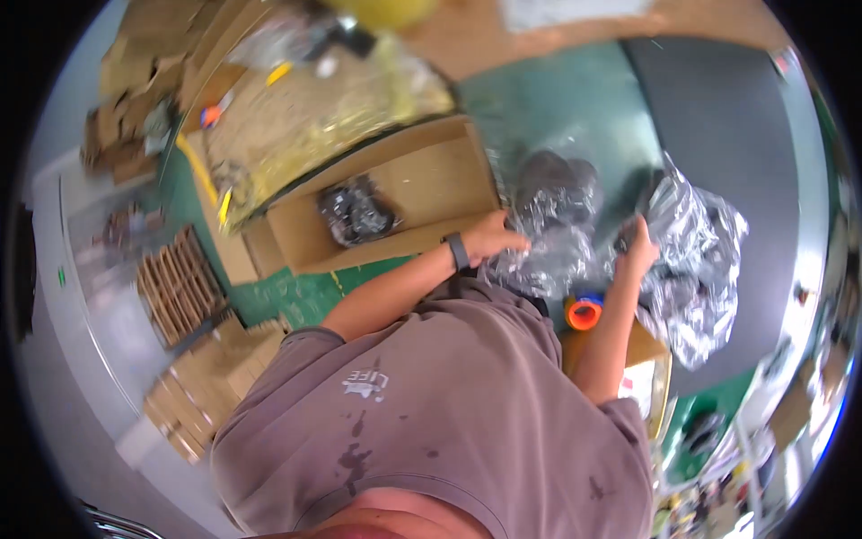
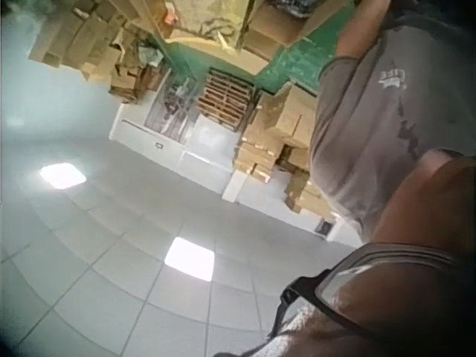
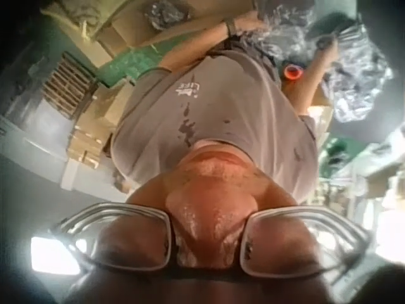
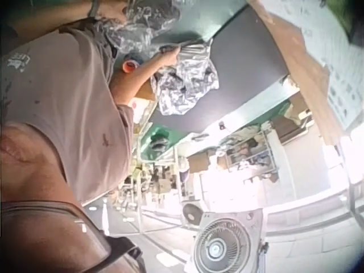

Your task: Packing bicycle seats into plastic bags and placing them into a cardboard box.

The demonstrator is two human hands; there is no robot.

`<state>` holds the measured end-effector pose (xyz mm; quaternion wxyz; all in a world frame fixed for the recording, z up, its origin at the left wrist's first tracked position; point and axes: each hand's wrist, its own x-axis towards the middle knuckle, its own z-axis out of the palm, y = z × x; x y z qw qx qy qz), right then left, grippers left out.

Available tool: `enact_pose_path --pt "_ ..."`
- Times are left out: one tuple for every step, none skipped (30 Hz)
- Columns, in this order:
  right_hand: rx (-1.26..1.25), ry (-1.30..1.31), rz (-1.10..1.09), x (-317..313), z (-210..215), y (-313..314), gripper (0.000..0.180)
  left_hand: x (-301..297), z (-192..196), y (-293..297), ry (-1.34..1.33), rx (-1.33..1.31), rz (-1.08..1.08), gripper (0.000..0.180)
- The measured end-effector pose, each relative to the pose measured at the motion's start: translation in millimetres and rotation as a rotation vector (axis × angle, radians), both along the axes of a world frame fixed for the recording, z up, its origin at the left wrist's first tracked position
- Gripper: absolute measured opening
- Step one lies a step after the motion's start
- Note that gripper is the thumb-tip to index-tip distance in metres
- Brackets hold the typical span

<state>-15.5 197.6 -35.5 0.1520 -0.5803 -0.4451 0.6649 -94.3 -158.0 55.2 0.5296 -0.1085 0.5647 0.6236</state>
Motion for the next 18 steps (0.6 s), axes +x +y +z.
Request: enact_pose_path --pt "-0.105 0.017 0.127 4 20 -17 0.030 -2 21 -31 -0.024 0.088 0.043 0.067" --pt "-0.100 0.082 0.163 1 52 -54 0.021 -2 29 -69 -0.005 0.072 0.096 0.067" --pt "-0.122 0.147 0.325 3 84 -85 0.021 0 38 -106 0.148 0.090 0.100 0.069" --pt "-0.146 0.159 0.450 8 110 -111 0.025 0 42 -141 0.294 0.116 0.089 0.072" --pt "-0.173 0.126 0.592 12 128 -133 0.032 1 37 -180 0.299 0.119 0.122 0.072" --pt "-0.253 0.197 0.839 11 126 -141 0.044 4 21 -220 0.296 -0.013 0.092 0.074" --pt "-0.159 0.048 1.059 -17 145 -170 0.048 7 -5 -262 0.293 -0.151 0.067 0.076" --pt "-0.057 -0.104 1.277 -46 165 -207 0.053 14 -45 -304 0.197 -0.236 0.073 0.077" --pt "-0.039 -0.109 1.305 -68 163 -240 0.053 17 -86 -341 0.098 -0.307 0.071 0.079" --pt "0.271 -0.081 1.598 -91 154 -270 0.054 11 -113 -370 0.096 -0.285 0.091 0.079" --pt "0.601 -0.057 1.871 -113 146 -301 0.056 5 -140 -394 0.056 -0.404 0.037 0.080" --pt "0.753 -0.107 1.993 -131 132 -338 0.057 2 -168 -410 0.013 -0.520 -0.021 0.081" --pt "0.903 -0.145 2.119 -150 108 -382 0.057 11 -211 -429 0.004 -0.500 0.000 0.081" --pt "1.031 -0.208 2.257 -166 83 -427 0.047 26 -258 -449 -0.036 -0.630 0.088 0.083" --pt "1.164 -0.290 2.353 -176 51 -463 0.038 28 -302 -461 -0.059 -0.758 0.147 0.085" --pt "1.207 -0.390 2.420 -183 1 -504 0.027 34 -339 -478 -0.063 -0.751 0.155 0.085" --pt "1.244 -0.485 2.493 -189 -45 -545 0.019 47 -373 -495 -0.047 -0.762 0.354 0.085" --pt "1.310 -0.492 2.622 -195 -76 -586 0.019 62 -399 -504 -0.044 -0.770 0.545 0.086"
